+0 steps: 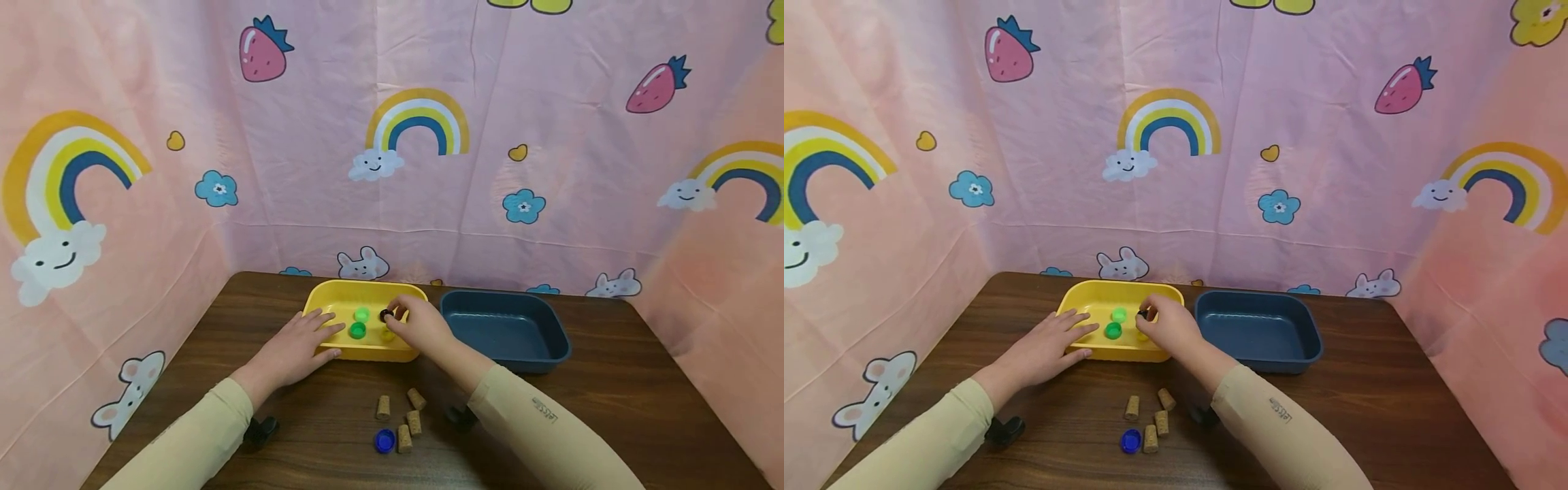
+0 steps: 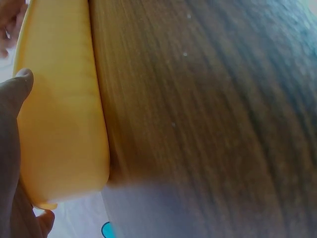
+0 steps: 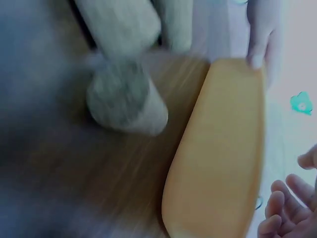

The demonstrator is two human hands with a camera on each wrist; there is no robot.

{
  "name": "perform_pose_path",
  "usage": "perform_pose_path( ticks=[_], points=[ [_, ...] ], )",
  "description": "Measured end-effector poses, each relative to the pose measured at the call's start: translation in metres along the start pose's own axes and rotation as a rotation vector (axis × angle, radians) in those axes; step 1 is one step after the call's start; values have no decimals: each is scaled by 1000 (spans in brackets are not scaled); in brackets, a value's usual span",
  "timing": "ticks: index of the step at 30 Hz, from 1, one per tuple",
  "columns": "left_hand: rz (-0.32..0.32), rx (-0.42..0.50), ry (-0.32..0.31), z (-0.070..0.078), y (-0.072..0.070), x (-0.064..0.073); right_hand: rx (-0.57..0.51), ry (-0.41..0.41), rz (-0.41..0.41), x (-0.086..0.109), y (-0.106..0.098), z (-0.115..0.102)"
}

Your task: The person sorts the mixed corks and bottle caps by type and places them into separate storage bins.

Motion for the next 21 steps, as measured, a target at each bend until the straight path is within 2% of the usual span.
perform_pose_path(
  ticks=[4, 10, 16, 21],
  points=[
    [3, 3, 3, 0, 0, 0, -145, 12, 6, 24, -8, 6],
    [13, 6, 7, 0, 0, 1, -249, 13, -26, 61, -18, 19],
    [15, 12, 12, 1, -2, 1, -261, 5, -68, 96, -27, 35],
    [9, 9, 5, 1, -2, 0, -245, 19, -101, 115, -32, 45]
  ],
)
Point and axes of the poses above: each hand's wrist, its own x-axis away from the middle knuckle, its own y-axis out of the palm, z = x × y, the point moved 2 cm from there along -x, towards the middle knuckle, and after that the axes turned 2 degrees about -x, right-handed, at the moved point
